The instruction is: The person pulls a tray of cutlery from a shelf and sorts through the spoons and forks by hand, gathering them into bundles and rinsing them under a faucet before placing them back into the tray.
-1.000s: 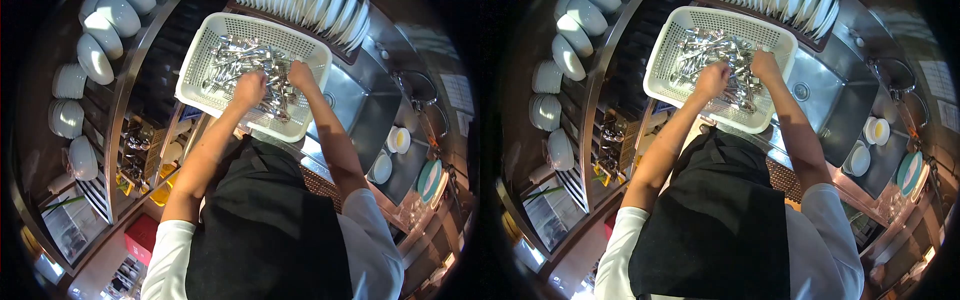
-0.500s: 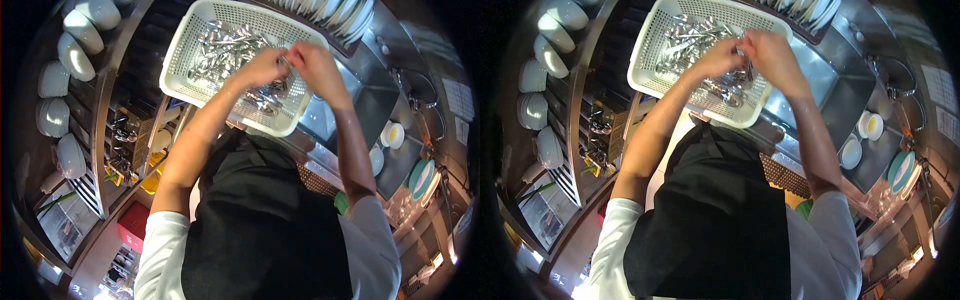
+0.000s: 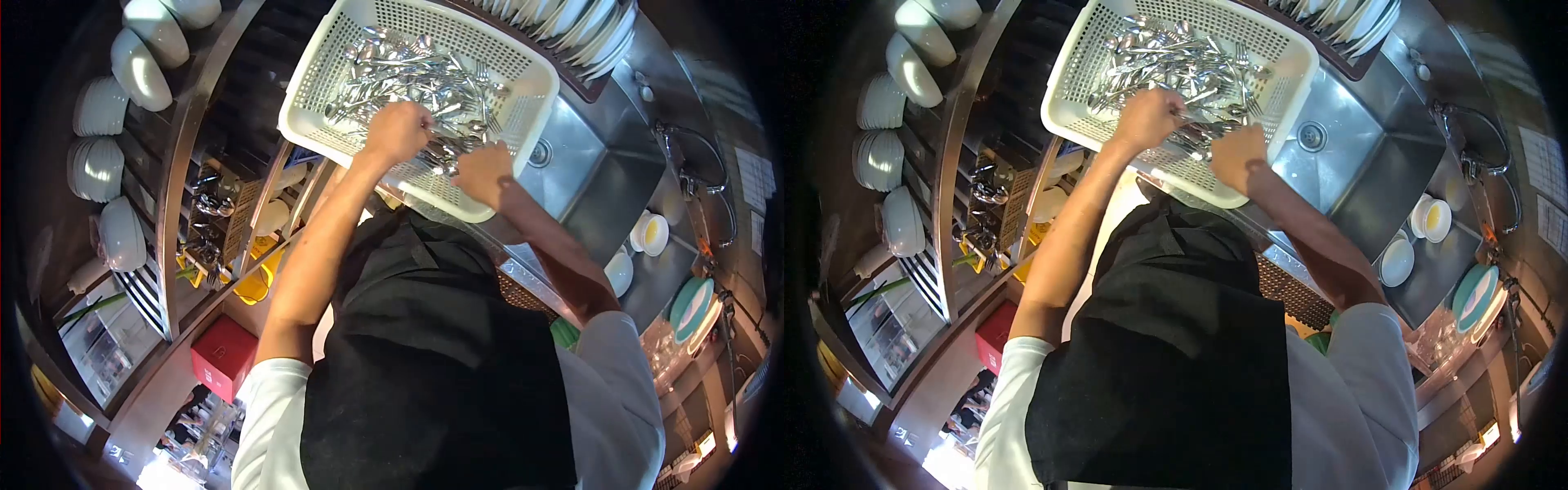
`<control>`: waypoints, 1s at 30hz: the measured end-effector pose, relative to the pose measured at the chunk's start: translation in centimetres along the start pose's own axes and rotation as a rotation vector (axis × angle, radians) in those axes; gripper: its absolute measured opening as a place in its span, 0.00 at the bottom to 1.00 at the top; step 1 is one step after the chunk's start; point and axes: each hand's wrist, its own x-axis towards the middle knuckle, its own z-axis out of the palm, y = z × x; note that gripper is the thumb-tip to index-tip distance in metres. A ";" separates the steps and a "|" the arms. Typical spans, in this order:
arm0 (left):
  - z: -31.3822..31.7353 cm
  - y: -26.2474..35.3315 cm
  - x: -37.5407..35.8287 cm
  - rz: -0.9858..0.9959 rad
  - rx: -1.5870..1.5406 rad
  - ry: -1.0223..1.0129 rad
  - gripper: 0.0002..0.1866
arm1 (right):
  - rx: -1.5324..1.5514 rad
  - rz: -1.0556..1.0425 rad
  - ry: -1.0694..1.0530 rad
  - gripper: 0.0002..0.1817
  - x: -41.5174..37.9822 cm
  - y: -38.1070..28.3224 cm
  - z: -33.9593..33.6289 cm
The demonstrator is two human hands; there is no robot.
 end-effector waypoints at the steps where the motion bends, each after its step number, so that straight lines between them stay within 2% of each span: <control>1: 0.4 0.3 0.2 0.065 -0.049 0.029 0.11 | -0.113 0.011 -0.037 0.11 0.5 -0.8 1.2; 2: 0.8 0.7 0.6 0.072 -0.052 0.030 0.11 | -0.115 0.018 -0.035 0.11 0.7 -0.7 2.1; 4: 1.0 1.3 1.1 0.012 -0.012 0.034 0.10 | -0.047 0.011 0.096 0.10 1.0 -0.5 2.3; 5: 1.0 1.1 1.7 0.067 -0.106 0.037 0.12 | -0.048 0.015 0.097 0.10 1.4 0.1 2.2; 7: 0.3 1.6 2.9 0.123 -0.184 0.034 0.14 | -0.004 0.138 0.383 0.09 2.3 1.8 -0.3; 9: 1.2 1.5 4.3 0.257 -0.422 -0.001 0.17 | 0.144 0.202 0.574 0.08 2.8 3.5 -4.4; 10: 0.9 2.0 4.6 0.262 -0.429 0.000 0.17 | 0.137 0.207 0.573 0.08 2.9 4.1 -5.9; 12: -0.4 3.2 5.4 0.162 -1.020 -0.133 0.15 | 0.301 0.104 0.804 0.10 3.1 5.0 -7.8; 13: -0.7 2.9 5.5 0.157 -1.032 -0.147 0.13 | 0.295 0.108 0.810 0.10 2.8 4.9 -8.0; 14: -1.0 2.8 5.5 0.152 -1.044 -0.161 0.12 | 0.439 0.040 0.802 0.12 2.4 4.5 -8.0; 15: -1.7 2.9 5.0 0.077 -0.840 -0.248 0.10 | 0.584 -0.037 0.785 0.14 2.4 4.2 -8.0; 16: -2.1 2.5 4.7 -0.002 -0.632 -0.333 0.08 | 0.582 -0.050 0.783 0.14 2.7 4.2 -7.3; 18: -1.4 0.0 3.8 0.029 -0.629 -0.272 0.07 | 1.090 0.111 0.430 0.16 3.3 4.8 -4.5; 20: -2.6 -1.1 1.7 -0.094 -0.781 -0.037 0.10 | 0.542 -0.031 0.398 0.17 3.4 5.2 -0.5; 22: -3.8 -3.4 0.2 -0.148 -1.280 0.133 0.18 | 0.594 -0.024 0.388 0.16 2.1 3.3 0.8; 23: -5.4 -2.9 -1.4 -0.274 -1.380 0.316 0.20 | 0.591 -0.039 0.398 0.16 2.1 2.6 0.1; 24: -6.4 -4.0 -2.2 -0.331 -1.478 0.490 0.21 | 0.558 0.046 0.391 0.15 2.2 1.9 -0.8; 25: -7.7 -6.8 -4.0 -0.211 -1.731 0.378 0.19 | 0.526 0.135 0.380 0.14 2.4 1.4 -1.7; 26: -8.2 -7.2 -5.2 -0.034 -1.750 0.490 0.17 | 0.526 0.124 0.379 0.14 3.1 1.1 -2.7; 27: -9.5 -6.9 -6.5 -0.082 -1.760 0.571 0.15 | 0.554 0.116 0.440 0.14 4.5 1.2 -3.9; 28: -10.3 -7.6 -7.8 -0.026 -1.749 0.584 0.12 | 0.582 0.109 0.497 0.13 6.1 1.4 -4.8; 30: -11.4 -7.8 -10.1 0.067 -1.823 0.539 0.14 | 0.592 -0.078 0.803 0.12 11.8 2.5 -4.7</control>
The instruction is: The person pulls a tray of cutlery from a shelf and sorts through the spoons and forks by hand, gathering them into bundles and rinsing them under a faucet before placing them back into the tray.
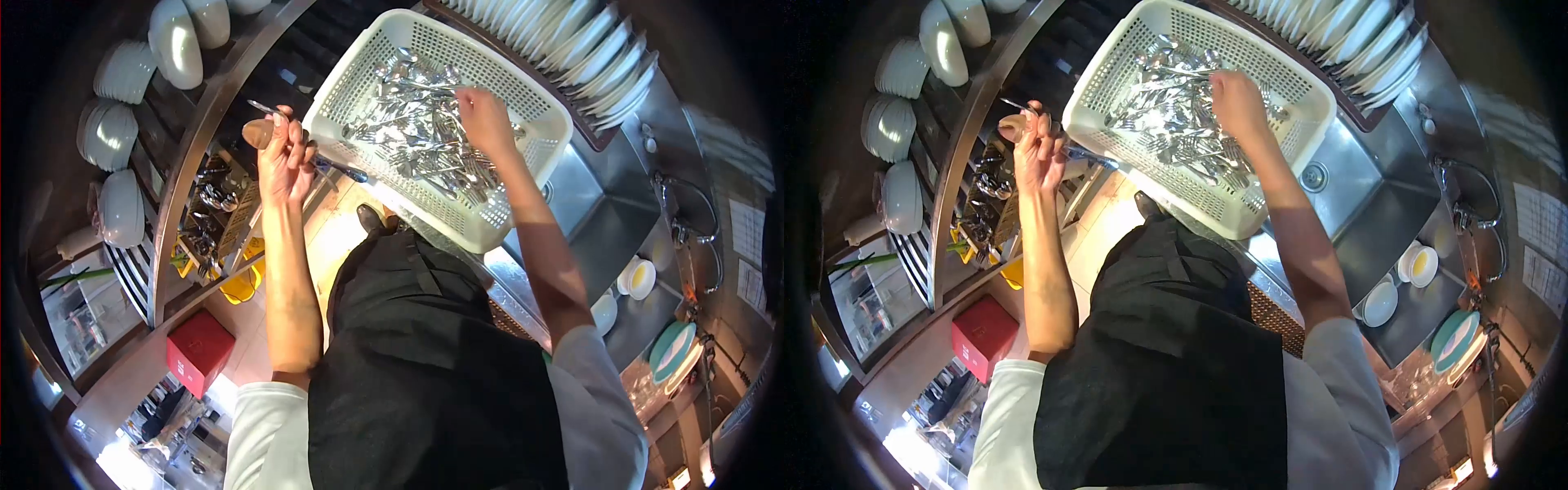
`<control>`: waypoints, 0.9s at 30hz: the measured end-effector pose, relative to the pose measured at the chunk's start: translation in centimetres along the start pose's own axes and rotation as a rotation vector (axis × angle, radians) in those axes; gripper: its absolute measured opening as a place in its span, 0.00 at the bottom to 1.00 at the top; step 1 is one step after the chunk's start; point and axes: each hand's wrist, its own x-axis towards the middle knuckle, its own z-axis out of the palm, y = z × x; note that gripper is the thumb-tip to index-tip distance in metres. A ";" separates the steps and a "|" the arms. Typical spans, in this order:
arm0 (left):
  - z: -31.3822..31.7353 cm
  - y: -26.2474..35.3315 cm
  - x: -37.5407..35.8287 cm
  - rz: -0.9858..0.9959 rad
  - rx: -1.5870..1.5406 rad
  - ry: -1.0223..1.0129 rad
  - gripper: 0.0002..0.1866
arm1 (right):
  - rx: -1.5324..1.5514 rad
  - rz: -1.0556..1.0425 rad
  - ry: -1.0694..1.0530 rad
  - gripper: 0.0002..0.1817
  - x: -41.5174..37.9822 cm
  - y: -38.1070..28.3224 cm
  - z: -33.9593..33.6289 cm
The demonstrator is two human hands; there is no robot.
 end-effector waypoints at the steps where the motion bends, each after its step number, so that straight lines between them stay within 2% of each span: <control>1: 0.8 0.4 -0.8 0.042 0.060 0.046 0.17 | -0.076 -0.050 0.040 0.12 2.3 1.5 1.9; 3: 3.2 1.1 -2.0 0.065 0.225 0.133 0.27 | -0.136 -0.126 0.066 0.13 5.5 2.7 4.3; 4: 4.2 1.3 -2.1 0.074 0.356 0.057 0.29 | -0.303 -0.112 -0.019 0.13 6.6 2.7 5.0; 6: 5.5 1.1 -1.0 -0.005 0.554 0.134 0.25 | -0.545 -0.072 -0.193 0.12 8.1 1.7 5.3; 8: 4.1 -0.3 2.5 -0.172 0.920 0.281 0.17 | -0.655 -0.108 -0.322 0.11 9.0 -0.1 4.7; 10: 3.7 -2.6 6.4 -0.080 1.355 0.176 0.19 | -0.675 -0.226 -0.351 0.14 10.4 2.1 4.8; 12: 4.3 -4.9 9.5 -0.044 1.713 0.235 0.16 | -0.674 -0.328 -0.348 0.16 11.0 3.4 5.2; 15: 1.4 -10.6 14.3 0.376 1.674 0.136 0.16 | -0.740 -0.313 -0.406 0.18 10.3 1.9 4.0; 16: 1.2 -11.4 15.2 0.384 1.658 0.137 0.16 | -0.806 -0.342 -0.413 0.18 10.0 1.6 3.8; 19: 1.5 -13.3 17.5 0.079 1.866 0.127 0.14 | -0.946 -0.328 -0.440 0.20 8.2 1.6 2.5; 20: 1.5 -13.6 18.0 0.079 1.846 0.116 0.14 | -0.998 -0.302 -0.468 0.21 7.5 1.7 1.9; 22: 0.5 -14.9 18.7 0.024 1.960 0.085 0.14 | -0.997 -0.254 -0.500 0.17 5.4 2.7 -0.2; 24: 0.4 -15.1 18.6 -0.017 1.983 0.048 0.13 | -1.022 -0.334 -0.507 0.12 3.5 3.2 -3.2; 26: 0.7 -14.5 18.3 -0.109 2.020 -0.213 0.14 | -0.983 -0.327 -0.456 0.10 2.5 2.9 -6.2; 27: 1.2 -13.8 17.8 -0.050 2.012 -0.253 0.17 | -0.937 -0.320 -0.388 0.08 2.1 2.5 -7.3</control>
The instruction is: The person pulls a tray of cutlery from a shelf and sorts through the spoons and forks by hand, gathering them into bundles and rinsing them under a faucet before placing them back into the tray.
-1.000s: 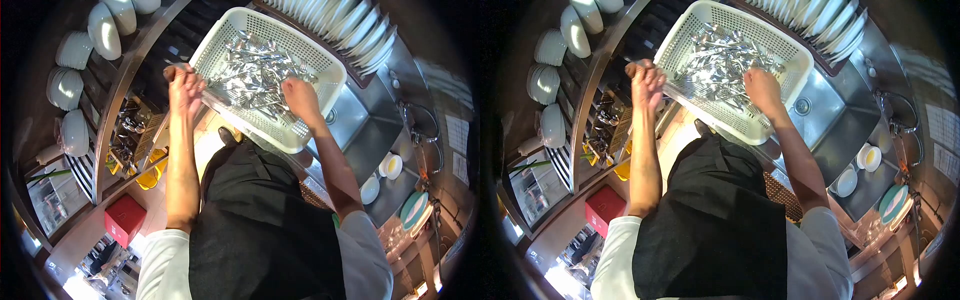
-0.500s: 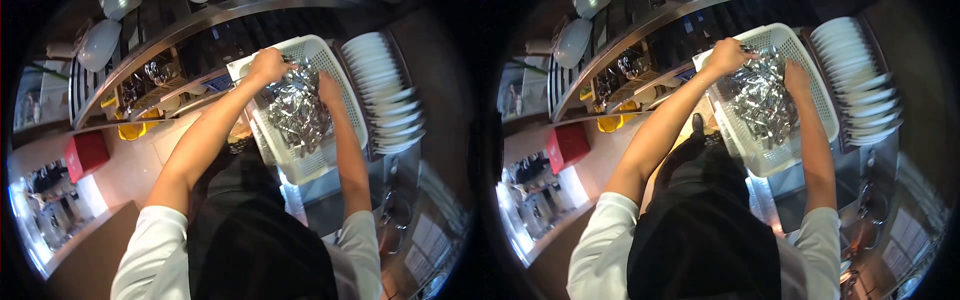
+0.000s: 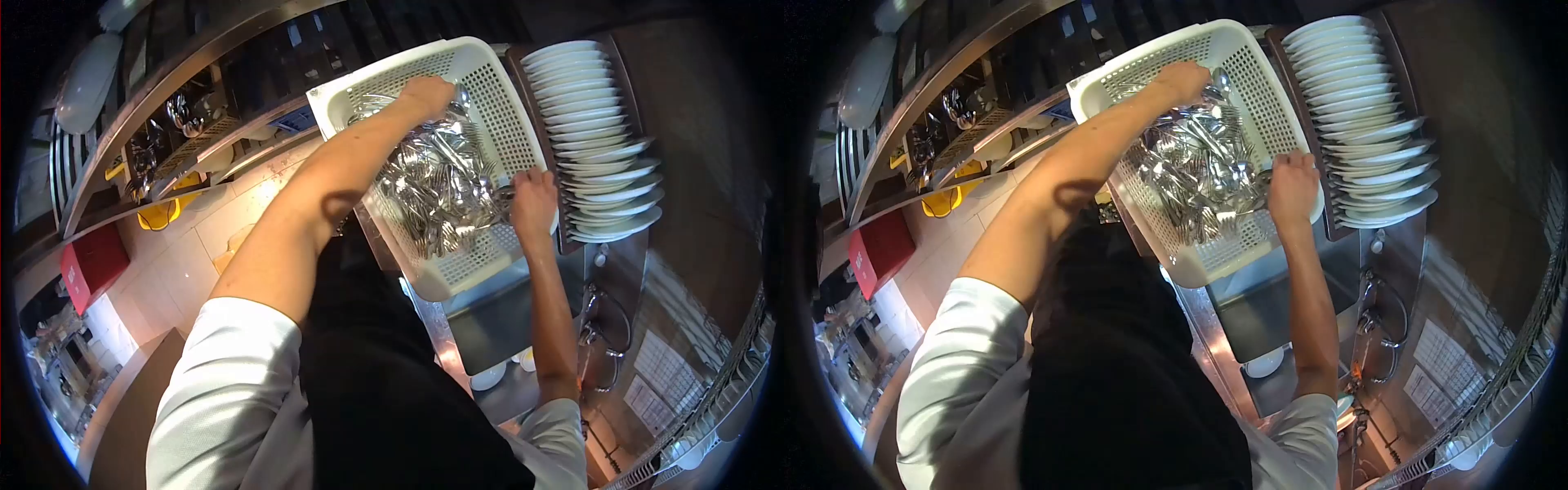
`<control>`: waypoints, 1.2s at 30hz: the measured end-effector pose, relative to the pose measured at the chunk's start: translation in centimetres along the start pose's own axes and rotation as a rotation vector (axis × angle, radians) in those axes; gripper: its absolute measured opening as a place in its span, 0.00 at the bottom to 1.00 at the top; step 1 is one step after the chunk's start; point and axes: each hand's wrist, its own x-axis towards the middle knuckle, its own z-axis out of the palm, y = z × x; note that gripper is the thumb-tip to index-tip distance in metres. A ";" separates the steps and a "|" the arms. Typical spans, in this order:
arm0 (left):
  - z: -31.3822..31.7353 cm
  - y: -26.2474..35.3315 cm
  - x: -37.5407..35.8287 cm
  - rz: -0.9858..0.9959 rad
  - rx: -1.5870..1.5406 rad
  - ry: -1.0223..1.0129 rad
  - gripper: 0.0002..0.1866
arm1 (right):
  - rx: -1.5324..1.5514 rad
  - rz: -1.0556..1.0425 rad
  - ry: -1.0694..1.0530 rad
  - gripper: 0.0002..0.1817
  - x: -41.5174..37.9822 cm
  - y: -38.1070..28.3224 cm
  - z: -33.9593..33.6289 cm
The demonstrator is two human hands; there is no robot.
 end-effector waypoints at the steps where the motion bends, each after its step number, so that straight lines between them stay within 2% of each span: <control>1: -0.2 0.0 -0.4 0.013 0.006 -0.010 0.17 | 0.006 0.016 -0.005 0.08 -0.5 0.2 -0.7; 3: -0.9 -0.2 -1.4 0.149 -0.213 0.213 0.15 | 0.205 0.018 0.323 0.12 -1.3 0.6 -2.4; 5: -4.1 0.7 -3.7 0.164 -0.396 0.334 0.16 | 0.280 0.051 0.340 0.15 -1.5 0.4 -4.5; 6: -4.8 0.8 -4.4 0.275 -0.457 0.495 0.19 | 0.485 -0.041 0.403 0.16 -0.8 0.6 -4.5; 7: -5.7 1.3 -4.8 0.292 -0.451 0.482 0.19 | 0.687 -0.142 0.471 0.18 0.1 0.8 -5.2; 9: -7.5 2.2 -5.1 0.299 -0.508 0.598 0.20 | 0.782 -0.200 0.483 0.15 2.1 0.0 -7.9; 10: -8.1 2.6 -4.9 0.290 -0.549 0.505 0.15 | 0.846 -0.195 0.526 0.13 3.5 -0.8 -9.3; 11: -8.1 2.8 -4.5 0.302 -0.539 0.502 0.15 | 0.909 -0.195 0.571 0.10 5.2 -1.8 -10.3; 13: -7.5 3.0 -3.5 0.197 -1.064 0.249 0.13 | 1.043 -0.073 0.523 0.07 8.3 -3.8 -11.7; 14: -6.9 3.5 -3.4 0.188 -1.320 0.278 0.21 | 1.045 -0.075 0.536 0.07 9.9 -4.8 -11.6; 15: -7.6 4.0 -4.6 0.056 -1.684 0.101 0.24 | 1.133 -0.004 0.507 0.07 11.6 -5.7 -11.1; 17: -6.1 2.1 -4.8 0.061 -2.024 0.030 0.25 | 1.225 0.061 0.480 0.08 14.9 -6.1 -8.2; 18: -5.6 1.2 -5.1 -0.115 -2.015 0.066 0.25 | 1.069 -0.045 0.594 0.09 16.7 -5.9 -5.4; 19: -4.5 0.1 -5.1 -0.175 -1.949 0.099 0.20 | 0.909 -0.150 0.698 0.11 17.4 -6.2 -4.8; 20: -3.3 -0.7 -5.1 -0.330 -1.791 0.171 0.16 | 1.280 0.093 0.230 0.14 17.4 -6.5 -4.0; 21: -2.7 -1.4 -5.1 -0.477 -1.624 0.239 0.12 | 1.176 0.108 0.152 0.12 18.1 -6.2 -1.4; 23: -3.2 -0.1 -6.0 -0.646 -1.106 0.317 0.08 | 1.074 0.106 0.078 0.10 18.8 -6.2 3.1; 24: -1.8 -0.9 -5.9 -0.598 -0.911 0.201 0.10 | 0.795 0.117 0.027 0.10 18.7 -6.6 4.0; 25: -0.4 -1.0 -5.3 -0.503 -0.537 0.276 0.12 | 0.514 0.125 -0.018 0.11 18.7 -7.0 4.3; 27: 1.2 -0.5 -4.1 -0.460 -0.293 0.257 0.16 | 0.439 0.114 -0.037 0.12 18.8 -7.6 3.8; 29: 1.6 0.7 -3.2 -0.588 -0.348 0.276 0.15 | 0.352 0.105 -0.042 0.13 19.0 -7.7 3.0; 31: 1.8 0.4 -3.0 -0.521 -0.348 0.267 0.14 | 0.306 0.031 -0.101 0.13 18.6 -7.6 1.8; 32: 1.5 0.5 -2.8 -0.576 -0.416 0.144 0.15 | 0.295 0.023 -0.092 0.13 18.0 -7.2 1.0; 33: 1.3 0.5 -2.7 -0.629 -0.484 0.019 0.15 | 0.360 0.014 0.002 0.10 16.9 -6.8 -0.9; 35: 0.8 1.0 -3.8 -0.601 -0.459 0.034 0.16 | 0.494 0.002 0.177 0.05 14.3 -6.0 -4.4; 36: 0.6 1.3 -4.3 -0.546 -0.401 0.129 0.16 | 0.647 -0.063 0.300 0.05 13.2 -4.6 -5.1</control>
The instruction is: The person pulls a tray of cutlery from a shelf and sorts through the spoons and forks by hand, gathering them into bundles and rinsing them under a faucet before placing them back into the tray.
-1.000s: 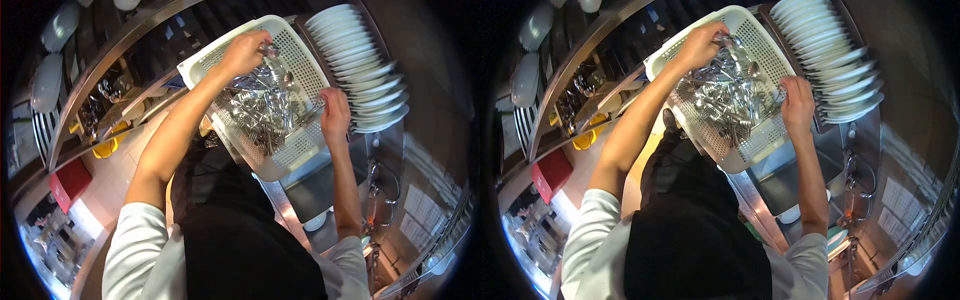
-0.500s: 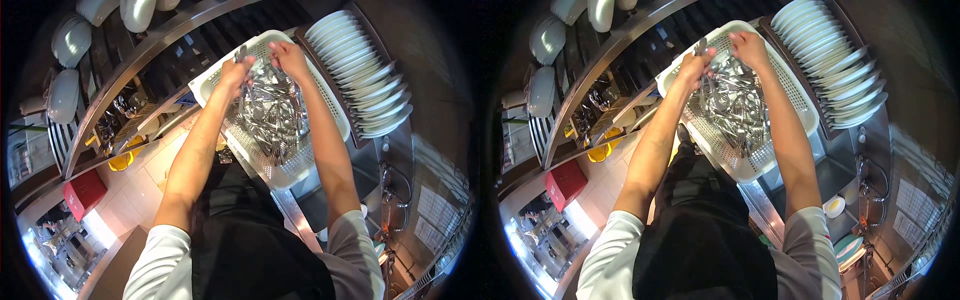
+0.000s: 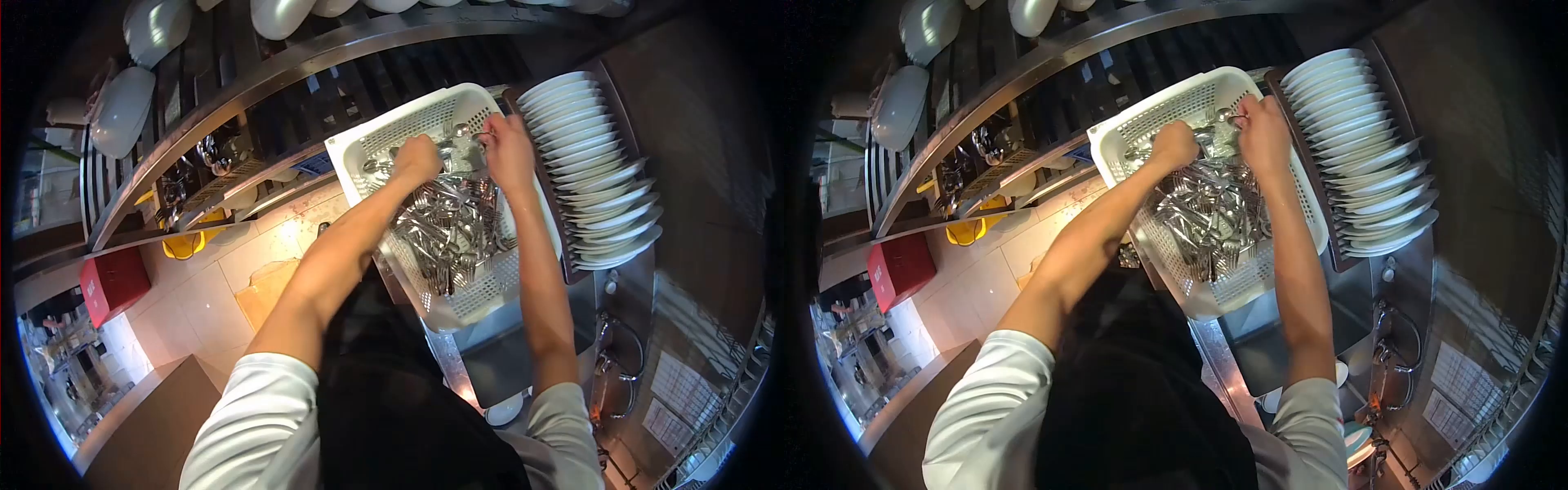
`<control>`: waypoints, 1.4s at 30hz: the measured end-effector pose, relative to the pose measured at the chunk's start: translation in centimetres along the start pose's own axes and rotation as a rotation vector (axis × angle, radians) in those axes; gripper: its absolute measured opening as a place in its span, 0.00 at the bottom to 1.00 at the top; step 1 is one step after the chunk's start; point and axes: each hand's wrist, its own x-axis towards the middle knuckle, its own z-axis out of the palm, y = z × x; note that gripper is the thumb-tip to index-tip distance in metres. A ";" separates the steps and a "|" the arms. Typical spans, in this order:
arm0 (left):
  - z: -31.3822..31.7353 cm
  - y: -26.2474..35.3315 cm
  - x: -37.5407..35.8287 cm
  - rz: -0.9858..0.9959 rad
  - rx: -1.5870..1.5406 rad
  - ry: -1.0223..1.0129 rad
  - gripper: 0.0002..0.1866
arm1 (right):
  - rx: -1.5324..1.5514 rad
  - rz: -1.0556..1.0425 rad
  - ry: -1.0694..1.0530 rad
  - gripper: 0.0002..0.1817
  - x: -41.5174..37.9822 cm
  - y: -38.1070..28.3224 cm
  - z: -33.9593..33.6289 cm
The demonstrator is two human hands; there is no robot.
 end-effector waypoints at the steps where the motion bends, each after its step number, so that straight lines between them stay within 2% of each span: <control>1: 0.2 -0.2 -0.2 0.083 0.032 0.083 0.16 | 0.158 -0.067 0.108 0.05 -0.8 1.0 -1.7; 2: 0.1 -1.0 -0.5 0.229 0.089 0.073 0.16 | 0.148 -0.038 0.105 0.05 -1.8 1.9 -2.9; 3: -0.9 -0.9 -1.6 0.316 0.067 0.129 0.15 | 0.523 -0.001 0.168 0.06 -2.9 2.6 -4.2; 4: -2.3 -0.3 -2.8 0.320 -0.005 0.138 0.15 | 0.897 0.027 0.246 0.08 -3.6 3.2 -5.5; 5: -3.8 0.4 -4.4 0.322 -0.075 0.145 0.14 | 0.885 0.049 0.264 0.08 -4.7 3.5 -6.9; 7: -7.5 2.8 -7.6 0.291 -0.179 0.129 0.10 | 0.981 0.279 0.340 0.07 -7.0 3.8 -8.9; 9: -8.3 2.3 -7.8 0.389 -0.194 0.199 0.10 | 1.047 0.299 0.389 0.08 -8.1 4.4 -8.8; 11: -9.5 2.5 -8.2 0.474 -0.289 0.217 0.08 | 1.418 0.495 0.351 0.11 -8.6 3.9 -7.7; 12: -10.0 2.5 -8.3 0.525 -0.260 0.273 0.13 | 1.536 0.573 0.301 0.15 -9.0 4.6 -6.4; 13: -10.6 2.8 -8.4 0.572 -0.231 0.329 0.20 | 1.536 0.570 0.312 0.15 -8.9 4.6 -5.2; 14: -11.6 2.9 -8.5 0.527 -0.146 0.280 0.22 | 1.191 0.669 0.149 0.17 -8.7 4.2 -3.6; 15: -11.8 2.7 -8.0 0.624 -0.185 0.336 0.23 | 0.839 0.742 -0.012 0.19 -8.4 4.0 -2.1; 16: -12.2 2.8 -7.8 0.582 -0.311 0.212 0.17 | 0.842 0.737 -0.015 0.19 -8.2 4.5 -0.6; 17: -12.6 2.8 -7.6 0.536 -0.434 0.087 0.12 | 0.455 0.570 0.007 0.18 -8.0 4.8 1.0; 18: -12.4 2.5 -7.1 0.533 -0.431 0.095 0.12 | 0.072 0.392 0.030 0.18 -7.7 5.0 2.2; 19: -11.8 2.1 -6.6 0.505 -0.759 -0.070 0.08 | 0.078 0.385 0.032 0.18 -7.3 4.7 2.7; 20: -11.3 1.7 -6.1 0.468 -1.082 -0.242 0.10 | 0.001 0.349 -0.035 0.18 -6.9 4.4 3.2; 21: -11.3 1.7 -6.3 0.506 -1.185 -0.308 0.19 | -0.077 0.312 -0.102 0.18 -6.4 4.3 3.6; 23: -10.9 1.3 -7.0 0.425 -1.435 -0.389 0.18 | -0.140 0.259 -0.194 0.17 -5.5 4.4 4.5; 24: -10.5 1.2 -7.2 0.414 -1.434 -0.382 0.18 | -0.227 0.258 -0.279 0.14 -5.2 4.1 4.4; 26: -9.5 0.8 -7.4 0.251 -1.692 -0.287 0.13 | -0.448 0.228 -0.460 0.10 -4.7 3.7 4.5; 29: -6.9 -1.0 -5.7 0.151 -1.775 -0.259 0.10 | -0.507 0.164 -0.536 0.11 -4.4 4.2 5.3; 30: -6.8 -0.6 -6.1 0.048 -1.686 -0.208 0.06 | -0.488 0.163 -0.547 0.11 -4.4 4.3 5.4; 33: -6.1 -0.5 -7.0 -0.010 -1.476 -0.172 0.09 | -0.457 0.230 -0.552 0.10 -4.3 4.9 4.9; 34: -6.0 -0.6 -6.9 0.002 -1.313 -0.156 0.11 | -0.456 0.223 -0.555 0.10 -4.4 4.5 3.7; 35: -5.8 -0.7 -6.7 -0.006 -1.317 -0.150 0.11 | -0.420 0.222 -0.478 0.09 -4.8 4.4 2.0; 36: -5.9 -0.1 -7.1 0.038 -1.276 -0.188 0.12 | -0.385 0.226 -0.408 0.09 -5.2 3.6 0.0; 37: -6.1 0.5 -7.5 0.081 -1.234 -0.233 0.13 | -0.386 0.231 -0.424 0.09 -5.4 2.4 -2.3; 38: -6.4 0.9 -7.2 0.216 -1.138 -0.275 0.18 | -0.310 0.253 -0.398 0.09 -5.2 1.1 -5.1; 40: -6.7 2.4 -7.0 0.353 -1.008 -0.261 0.22 | -0.241 0.291 -0.375 0.09 -5.3 -0.1 -8.2; 42: -7.4 4.3 -6.7 0.503 -0.909 -0.281 0.23 | -0.076 0.169 -0.148 0.08 -5.2 -1.1 -9.8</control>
